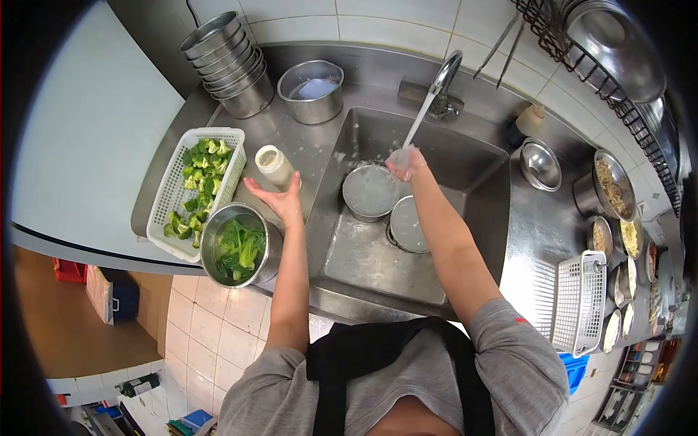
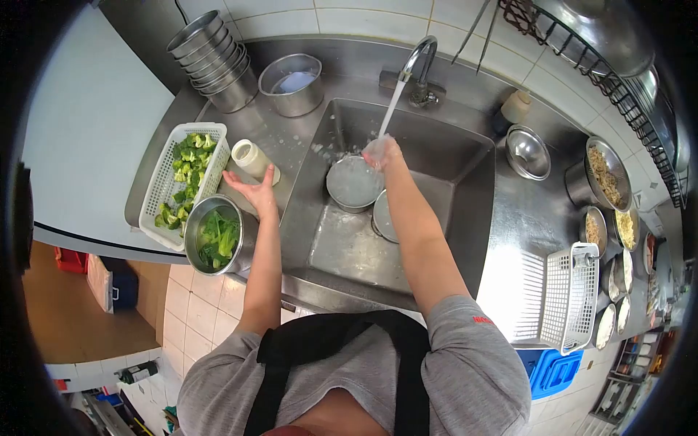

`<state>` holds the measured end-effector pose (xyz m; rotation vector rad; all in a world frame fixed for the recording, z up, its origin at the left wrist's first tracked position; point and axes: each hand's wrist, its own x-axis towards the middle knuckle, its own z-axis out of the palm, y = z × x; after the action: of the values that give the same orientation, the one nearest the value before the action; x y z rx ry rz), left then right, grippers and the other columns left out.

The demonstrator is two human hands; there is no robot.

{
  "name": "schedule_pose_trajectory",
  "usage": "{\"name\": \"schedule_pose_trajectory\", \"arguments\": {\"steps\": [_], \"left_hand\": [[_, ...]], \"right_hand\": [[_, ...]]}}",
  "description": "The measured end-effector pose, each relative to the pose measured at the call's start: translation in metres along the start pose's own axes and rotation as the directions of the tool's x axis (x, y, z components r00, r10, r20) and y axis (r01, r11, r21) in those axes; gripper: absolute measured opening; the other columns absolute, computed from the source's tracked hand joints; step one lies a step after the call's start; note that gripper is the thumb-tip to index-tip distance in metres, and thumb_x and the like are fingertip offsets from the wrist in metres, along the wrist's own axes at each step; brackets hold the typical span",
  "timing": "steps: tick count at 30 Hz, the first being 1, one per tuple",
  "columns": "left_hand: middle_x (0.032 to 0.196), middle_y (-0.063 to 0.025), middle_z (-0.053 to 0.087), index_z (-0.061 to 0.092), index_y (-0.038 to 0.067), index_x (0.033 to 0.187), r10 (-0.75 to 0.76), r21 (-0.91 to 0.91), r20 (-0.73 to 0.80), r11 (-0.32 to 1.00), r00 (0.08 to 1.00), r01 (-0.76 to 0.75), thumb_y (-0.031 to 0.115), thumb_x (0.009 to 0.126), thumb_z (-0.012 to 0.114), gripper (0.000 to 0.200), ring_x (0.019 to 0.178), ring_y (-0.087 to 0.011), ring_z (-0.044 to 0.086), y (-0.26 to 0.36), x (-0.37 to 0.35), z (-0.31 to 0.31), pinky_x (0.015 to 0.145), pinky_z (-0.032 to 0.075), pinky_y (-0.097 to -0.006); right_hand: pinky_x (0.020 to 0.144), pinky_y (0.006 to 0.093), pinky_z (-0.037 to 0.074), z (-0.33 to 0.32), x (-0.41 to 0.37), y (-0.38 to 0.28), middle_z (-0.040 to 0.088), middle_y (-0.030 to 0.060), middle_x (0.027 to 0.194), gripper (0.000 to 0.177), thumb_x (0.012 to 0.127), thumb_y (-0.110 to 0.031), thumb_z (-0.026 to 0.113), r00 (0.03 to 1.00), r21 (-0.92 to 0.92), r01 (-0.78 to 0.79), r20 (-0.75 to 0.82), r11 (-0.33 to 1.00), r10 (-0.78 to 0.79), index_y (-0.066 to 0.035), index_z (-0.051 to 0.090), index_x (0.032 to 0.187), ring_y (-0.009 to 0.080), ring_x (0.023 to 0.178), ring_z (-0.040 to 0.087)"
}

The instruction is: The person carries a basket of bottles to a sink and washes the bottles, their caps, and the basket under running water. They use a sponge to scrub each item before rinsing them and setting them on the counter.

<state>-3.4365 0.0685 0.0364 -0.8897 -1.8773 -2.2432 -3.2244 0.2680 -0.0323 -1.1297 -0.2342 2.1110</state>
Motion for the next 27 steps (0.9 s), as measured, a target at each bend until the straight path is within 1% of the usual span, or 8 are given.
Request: {"name": "schedule_pose_trajectory", "arguments": {"steps": [2, 5, 7, 8, 10, 13, 19, 27], "left_hand": [[0.127, -0.0207, 0.029, 0.019, 0.000, 0.127, -0.126, -0.017, 0.015, 0.992, 0.992, 0.127, 0.003, 0.058, 0.074, 0.088, 0.117, -0.0301, 0.032, -0.008, 0.002, 0.005, 0.098, 0.024, -0.0400], [0.113, -0.0177, 0.044, 0.030, -0.001, 0.120, -0.097, 0.119, 0.060, 0.989, 0.993, 0.090, 0.004, 0.058, 0.074, 0.076, 0.105, -0.0271, 0.044, -0.032, 0.009, 0.005, 0.092, 0.032, -0.0362], [0.110, -0.0167, 0.046, 0.034, -0.002, 0.116, -0.131, 0.064, 0.116, 0.990, 0.985, 0.124, 0.003, 0.059, 0.074, 0.070, 0.100, -0.0254, 0.046, -0.032, 0.011, 0.000, 0.089, 0.035, -0.0342], [0.106, -0.0157, 0.048, 0.037, -0.003, 0.113, -0.156, 0.006, 0.166, 0.988, 0.974, 0.157, 0.003, 0.059, 0.073, 0.065, 0.096, -0.0237, 0.048, -0.032, 0.013, -0.001, 0.085, 0.037, -0.0322], [0.105, -0.0149, 0.048, 0.038, -0.003, 0.112, -0.164, -0.027, 0.179, 0.985, 0.970, 0.171, 0.002, 0.060, 0.073, 0.063, 0.095, -0.0225, 0.049, -0.024, 0.007, -0.004, 0.084, 0.038, -0.0319], [0.104, -0.0135, 0.047, 0.038, -0.002, 0.111, -0.183, -0.136, 0.213, 0.967, 0.960, 0.215, 0.001, 0.061, 0.072, 0.061, 0.094, -0.0212, 0.048, -0.003, -0.010, -0.011, 0.083, 0.039, -0.0319], [0.107, -0.0119, 0.044, 0.038, 0.000, 0.110, -0.226, -0.270, 0.306, 0.911, 0.925, 0.312, 0.001, 0.062, 0.071, 0.059, 0.099, -0.0207, 0.045, 0.021, -0.027, -0.018, 0.084, 0.040, -0.0330], [0.111, -0.0110, 0.042, 0.037, 0.001, 0.113, -0.239, -0.267, 0.370, 0.898, 0.898, 0.349, 0.000, 0.061, 0.072, 0.062, 0.102, -0.0205, 0.044, 0.033, -0.028, -0.019, 0.085, 0.040, -0.0341]], "right_hand": [[0.065, 0.0449, 0.047, 0.004, -0.004, -0.005, 0.052, 0.0120, 0.094, 0.035, 0.085, -0.038, 0.036, 1.000, 0.024, 0.021, -0.008, 0.999, -0.021, -0.007, 0.048, 0.097, 0.0317, 0.086, 0.052], [0.068, 0.0463, 0.048, 0.015, -0.028, -0.007, 0.055, 0.0101, 0.089, 0.033, 0.085, -0.036, 0.039, 0.999, -0.061, -0.030, 0.014, 0.998, 0.031, -0.007, 0.047, 0.100, 0.0305, 0.080, 0.055], [0.076, 0.0462, 0.045, 0.019, -0.031, -0.004, 0.056, 0.0119, 0.095, 0.041, 0.077, -0.028, 0.056, 0.961, -0.623, 0.237, 0.036, 0.745, -0.276, -0.004, 0.043, 0.109, 0.0327, 0.085, 0.055], [0.076, 0.0462, 0.045, 0.018, -0.035, -0.002, 0.056, 0.0119, 0.095, 0.041, 0.077, -0.028, 0.056, 0.960, -0.624, 0.238, 0.035, 0.744, -0.278, -0.004, 0.043, 0.109, 0.0327, 0.085, 0.055], [0.081, 0.0392, 0.044, 0.015, -0.054, 0.006, 0.055, 0.0152, 0.099, 0.062, 0.065, -0.019, 0.070, 0.638, -0.884, 0.468, 0.340, -0.003, -0.691, -0.003, 0.039, 0.116, 0.0323, 0.091, 0.054], [0.080, 0.0350, 0.043, 0.011, -0.067, 0.014, 0.055, 0.0176, 0.099, 0.069, 0.057, -0.017, 0.074, 0.582, -0.857, 0.514, 0.378, -0.034, -0.720, -0.002, 0.038, 0.114, 0.0303, 0.094, 0.054], [0.078, 0.0354, 0.043, 0.000, -0.057, 0.021, 0.055, 0.0185, 0.101, 0.069, 0.057, -0.016, 0.073, 0.424, -0.828, 0.543, 0.412, -0.138, -0.806, -0.001, 0.038, 0.115, 0.0309, 0.092, 0.055], [0.084, 0.0373, 0.041, 0.000, -0.059, 0.015, 0.053, 0.0205, 0.104, 0.070, 0.058, -0.013, 0.073, 0.541, -0.859, 0.506, 0.387, -0.078, -0.747, 0.000, 0.035, 0.116, 0.0336, 0.098, 0.051]]}}
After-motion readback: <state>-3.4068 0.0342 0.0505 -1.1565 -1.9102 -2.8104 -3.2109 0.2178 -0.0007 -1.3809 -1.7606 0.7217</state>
